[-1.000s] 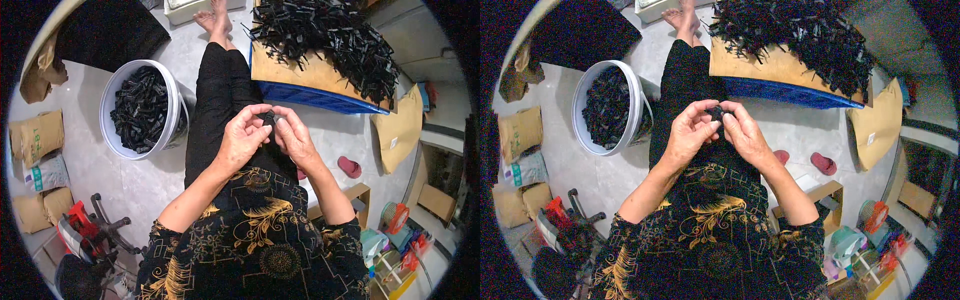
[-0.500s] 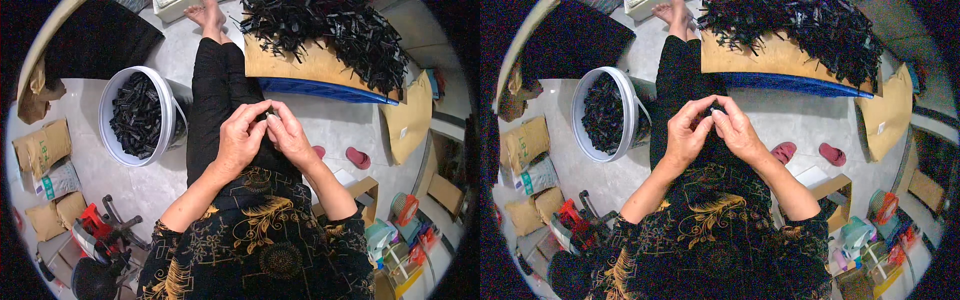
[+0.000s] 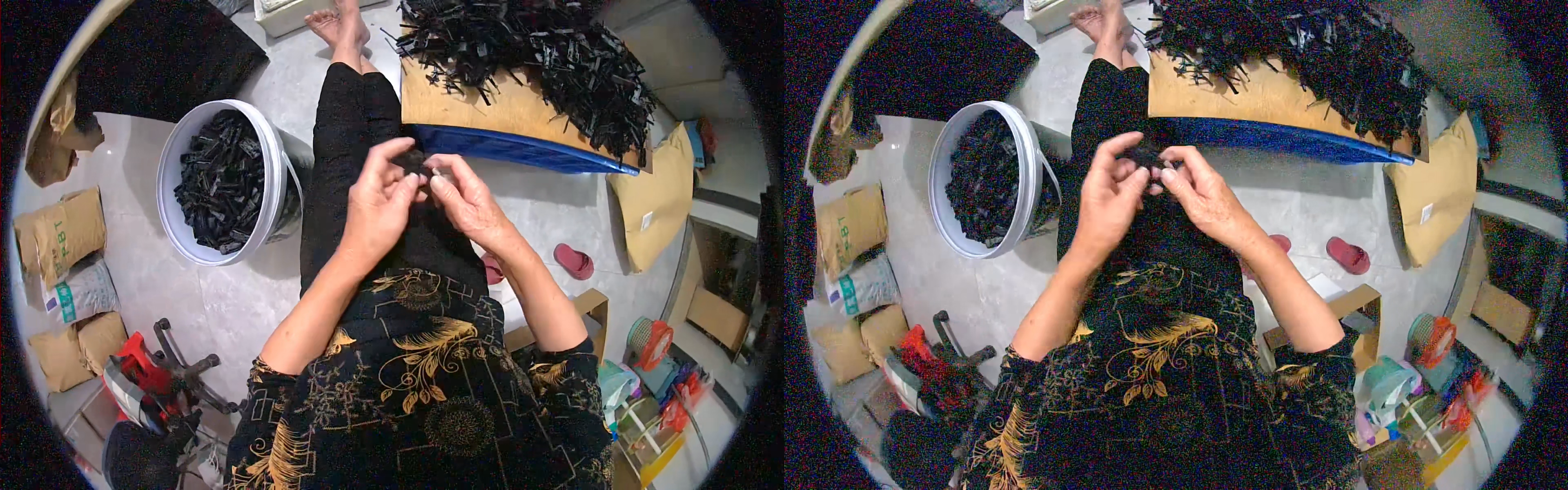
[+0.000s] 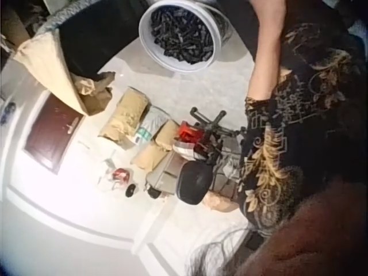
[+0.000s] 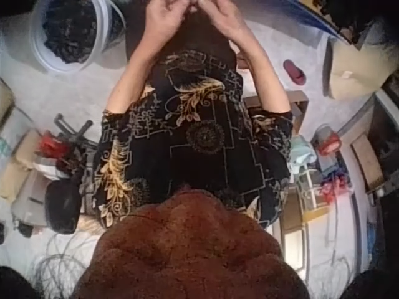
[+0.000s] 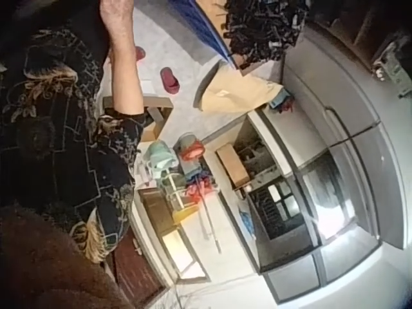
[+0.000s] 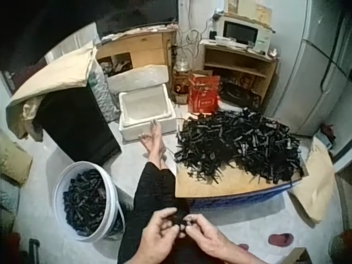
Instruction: Sort small black plastic components from a crate into a nearby bucket while sitting on the floor.
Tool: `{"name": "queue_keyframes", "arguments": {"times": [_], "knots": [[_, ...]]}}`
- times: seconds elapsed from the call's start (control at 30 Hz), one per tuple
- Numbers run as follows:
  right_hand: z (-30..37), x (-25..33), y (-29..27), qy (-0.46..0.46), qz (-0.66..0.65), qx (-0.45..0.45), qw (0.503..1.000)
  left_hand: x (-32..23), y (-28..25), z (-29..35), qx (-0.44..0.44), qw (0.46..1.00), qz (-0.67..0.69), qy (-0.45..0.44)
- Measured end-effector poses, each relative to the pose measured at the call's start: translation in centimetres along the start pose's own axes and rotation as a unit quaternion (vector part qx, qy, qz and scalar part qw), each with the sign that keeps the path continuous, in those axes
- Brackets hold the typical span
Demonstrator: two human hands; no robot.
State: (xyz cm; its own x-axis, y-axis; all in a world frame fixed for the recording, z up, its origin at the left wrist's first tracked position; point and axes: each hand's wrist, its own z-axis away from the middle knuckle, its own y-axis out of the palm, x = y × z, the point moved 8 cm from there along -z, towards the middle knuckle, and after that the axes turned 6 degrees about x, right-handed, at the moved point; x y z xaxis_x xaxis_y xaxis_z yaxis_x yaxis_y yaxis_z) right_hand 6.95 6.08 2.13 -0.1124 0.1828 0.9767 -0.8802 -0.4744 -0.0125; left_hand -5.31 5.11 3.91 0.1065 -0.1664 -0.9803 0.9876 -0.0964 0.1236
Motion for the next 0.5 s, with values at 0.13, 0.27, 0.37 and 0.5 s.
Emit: {"name": "queue_keyframes", "arguments": {"times": [0.13, 0.27, 0.37, 0.5], "knots": [[0.6, 1.2, 0.0, 0.01, -0.04, -0.003, 0.999, 0.3, -1.5, 0.3, 0.041, 0.987, 0.145, -0.06], [1.0, 2.8, 0.8, 0.019, -0.151, 0.018, 0.988, 0.7, -1.1, 1.6, 0.076, 0.95, 0.289, -0.092], [0.8, 2.2, 1.2, 0.03, -0.193, 0.038, 0.98, 0.4, 0.2, 2.2, 0.144, 0.934, 0.312, -0.098], [1.3, 1.6, 2.2, 0.076, -0.199, 0.102, 0.972, -0.4, 0.9, 2.6, 0.183, 0.95, 0.24, -0.077]]}}
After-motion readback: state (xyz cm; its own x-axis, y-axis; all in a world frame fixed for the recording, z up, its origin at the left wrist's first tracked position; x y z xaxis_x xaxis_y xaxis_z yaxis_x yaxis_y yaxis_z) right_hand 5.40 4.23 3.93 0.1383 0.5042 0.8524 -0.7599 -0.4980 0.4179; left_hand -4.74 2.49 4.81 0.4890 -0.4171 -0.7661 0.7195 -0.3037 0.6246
